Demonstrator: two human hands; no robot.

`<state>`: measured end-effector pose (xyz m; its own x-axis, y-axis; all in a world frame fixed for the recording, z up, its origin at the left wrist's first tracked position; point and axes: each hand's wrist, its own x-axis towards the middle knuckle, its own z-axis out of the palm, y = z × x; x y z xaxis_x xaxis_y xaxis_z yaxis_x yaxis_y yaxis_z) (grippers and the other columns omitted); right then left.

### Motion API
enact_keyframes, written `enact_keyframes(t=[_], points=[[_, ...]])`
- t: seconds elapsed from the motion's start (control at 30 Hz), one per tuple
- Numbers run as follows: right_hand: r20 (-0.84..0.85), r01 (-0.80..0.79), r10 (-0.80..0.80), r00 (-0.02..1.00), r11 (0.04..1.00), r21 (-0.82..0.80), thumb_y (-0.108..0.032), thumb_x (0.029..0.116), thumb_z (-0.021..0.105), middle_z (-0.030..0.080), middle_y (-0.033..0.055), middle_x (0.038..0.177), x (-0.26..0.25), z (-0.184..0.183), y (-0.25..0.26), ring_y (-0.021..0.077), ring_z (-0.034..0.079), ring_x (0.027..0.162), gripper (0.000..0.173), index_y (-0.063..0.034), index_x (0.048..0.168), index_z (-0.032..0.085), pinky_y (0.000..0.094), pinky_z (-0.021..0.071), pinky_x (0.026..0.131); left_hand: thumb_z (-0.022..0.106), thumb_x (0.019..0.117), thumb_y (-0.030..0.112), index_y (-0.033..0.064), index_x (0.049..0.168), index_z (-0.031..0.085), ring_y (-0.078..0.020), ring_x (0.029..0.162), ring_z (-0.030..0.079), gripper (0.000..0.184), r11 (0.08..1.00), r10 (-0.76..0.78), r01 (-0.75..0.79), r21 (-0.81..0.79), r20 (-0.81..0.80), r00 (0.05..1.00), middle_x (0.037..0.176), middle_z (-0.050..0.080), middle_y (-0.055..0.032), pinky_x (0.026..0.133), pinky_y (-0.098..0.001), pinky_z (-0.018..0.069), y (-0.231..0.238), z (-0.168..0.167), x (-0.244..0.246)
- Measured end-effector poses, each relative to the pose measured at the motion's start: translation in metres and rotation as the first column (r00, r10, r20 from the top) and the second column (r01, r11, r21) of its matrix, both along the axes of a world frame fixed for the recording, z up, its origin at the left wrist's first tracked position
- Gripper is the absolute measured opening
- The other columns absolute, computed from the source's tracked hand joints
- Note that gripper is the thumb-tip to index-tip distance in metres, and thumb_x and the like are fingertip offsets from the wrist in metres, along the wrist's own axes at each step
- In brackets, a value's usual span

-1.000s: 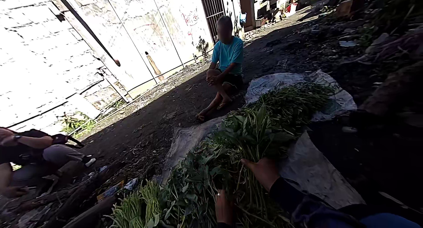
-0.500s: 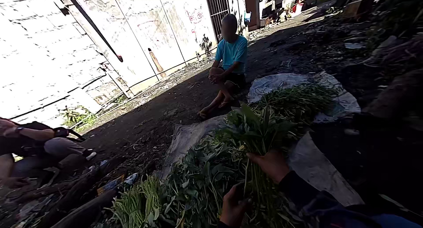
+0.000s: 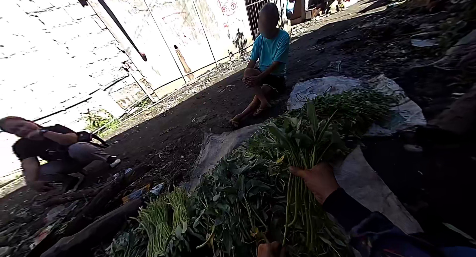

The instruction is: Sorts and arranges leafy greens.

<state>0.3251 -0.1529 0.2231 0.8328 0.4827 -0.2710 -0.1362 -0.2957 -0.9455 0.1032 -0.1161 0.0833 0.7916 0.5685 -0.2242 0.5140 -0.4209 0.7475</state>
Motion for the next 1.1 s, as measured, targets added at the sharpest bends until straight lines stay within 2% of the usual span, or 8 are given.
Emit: enact_keyframes(t=[0.13, 0.3, 0.47, 0.63, 0.7, 0.8, 0.9, 1.1], points=[[0.036, -0.005, -0.013, 0.999, 0.899, 0.437, -0.002, 0.073, 0.09, 0.069, 0.011, 0.113, -0.028, 0.034, -0.013, 0.017, 0.069, 0.104, 0.067, -0.0006, 0.131, 0.056, 0.0349, 0.0602, 0.09, 0.05, 0.1035, 0.033, -0.0002, 0.114, 0.073, -0.0415, 0.116, 0.065, 0.042, 0.997, -0.038, 0.003, -0.078, -0.455, 0.889, 0.116, 0.07, -0.0249, 0.099, -0.0626, 0.0478, 0.005, 0.004, 0.033], [0.219, -0.132, -0.1, 0.97, 0.54, 0.831, -0.001, 0.0882, 0.073, 0.072, -0.0028, 0.109, 0.037, 0.06, -0.061, 0.0106, 0.072, 0.098, 0.047, -0.0156, 0.131, 0.059, 0.0293, 0.0619, 0.089, 0.064, 0.1006, 0.027, -0.0027, 0.153, 0.042, -0.0438, 0.135, 0.052, 0.064, 0.994, 0.083, -0.089, -0.071, -0.077, 0.994, 0.151, 0.045, -0.0314, 0.114, -0.0539, 0.043, 0.036, -0.018, 0.04], [-0.071, 0.142, -0.149, 0.986, 0.549, 0.823, -0.002, 0.0997, 0.06, 0.072, -0.0047, 0.099, 0.063, 0.042, -0.074, 0.0083, 0.073, 0.091, 0.024, -0.0164, 0.12, 0.06, 0.0288, 0.063, 0.084, 0.046, 0.1062, 0.007, 0.0006, 0.149, 0.05, -0.0352, 0.139, 0.052, 0.043, 0.836, 0.548, -0.515, 0.189, -0.337, 0.766, 0.152, 0.05, -0.0226, 0.117, -0.0458, 0.0405, 0.078, -0.028, 0.048], [-0.087, 0.152, -0.14, 0.986, 0.558, 0.816, -0.001, 0.0996, 0.058, 0.073, -0.0026, 0.101, 0.065, 0.036, -0.076, 0.0106, 0.073, 0.091, 0.02, -0.0159, 0.112, 0.062, 0.0305, 0.0638, 0.082, 0.061, 0.098, 0.057, 0.0085, 0.137, 0.063, -0.0393, 0.14, 0.048, 0.062, 0.802, 0.598, -0.49, 0.343, -0.469, 0.65, 0.151, 0.048, -0.024, 0.108, -0.0528, 0.0473, 0.087, -0.053, 0.047], [-0.123, 0.176, -0.132, 0.984, 0.555, 0.813, -0.001, 0.1001, 0.059, 0.074, 0.0018, 0.114, 0.064, 0.036, -0.076, 0.016, 0.074, 0.1, 0.025, -0.0133, 0.121, 0.059, 0.0336, 0.0639, 0.085, 0.065, 0.0955, 0.053, 0.0131, 0.141, 0.061, -0.0393, 0.142, 0.046, 0.061, 0.805, 0.593, -0.46, 0.375, -0.523, 0.612, 0.154, 0.046, -0.022, 0.105, -0.0536, 0.0497, 0.09, -0.056, 0.052], [-0.056, 0.134, -0.149, 0.987, 0.586, 0.799, 0.001, 0.0989, 0.059, 0.075, 0.004, 0.111, 0.063, 0.038, -0.078, 0.0183, 0.075, 0.098, 0.025, -0.0105, 0.121, 0.059, 0.0343, 0.0646, 0.084, 0.069, 0.0954, 0.025, 0.004, 0.13, 0.066, -0.036, 0.126, 0.06, 0.041, 0.792, 0.608, -0.585, 0.173, -0.301, 0.735, 0.134, 0.062, -0.0221, 0.103, -0.0534, 0.0499, 0.087, -0.031, 0.044], [0.083, 0.039, -0.153, 0.985, 0.659, 0.751, 0.001, 0.093, 0.064, 0.075, 0.0029, 0.103, 0.059, 0.036, -0.077, 0.0161, 0.075, 0.091, 0.027, -0.0095, 0.117, 0.061, 0.0327, 0.0646, 0.083, 0.065, 0.097, 0.005, -0.0082, 0.114, 0.066, -0.017, 0.08, 0.066, 0.021, 0.752, 0.655, -0.589, -0.297, 0.236, 0.718, 0.094, 0.07, -0.0146, 0.075, -0.0341, 0.0563, 0.069, 0.018, 0.018], [0.155, -0.061, -0.028, 0.988, 0.836, 0.545, 0.006, 0.0833, 0.073, 0.076, 0.0095, 0.096, 0.031, 0.029, -0.049, 0.0201, 0.075, 0.085, 0.037, -0.0023, 0.118, 0.064, 0.0325, 0.0643, 0.077, 0.044, 0.1086, 0.01, -0.0037, 0.129, 0.056, -0.0114, 0.061, 0.064, 0.027, 0.674, 0.63, -0.308, -0.671, 0.305, 0.714, 0.09, 0.07, -0.0083, 0.058, -0.0276, 0.0581, 0.071, 0.058, -0.022]])
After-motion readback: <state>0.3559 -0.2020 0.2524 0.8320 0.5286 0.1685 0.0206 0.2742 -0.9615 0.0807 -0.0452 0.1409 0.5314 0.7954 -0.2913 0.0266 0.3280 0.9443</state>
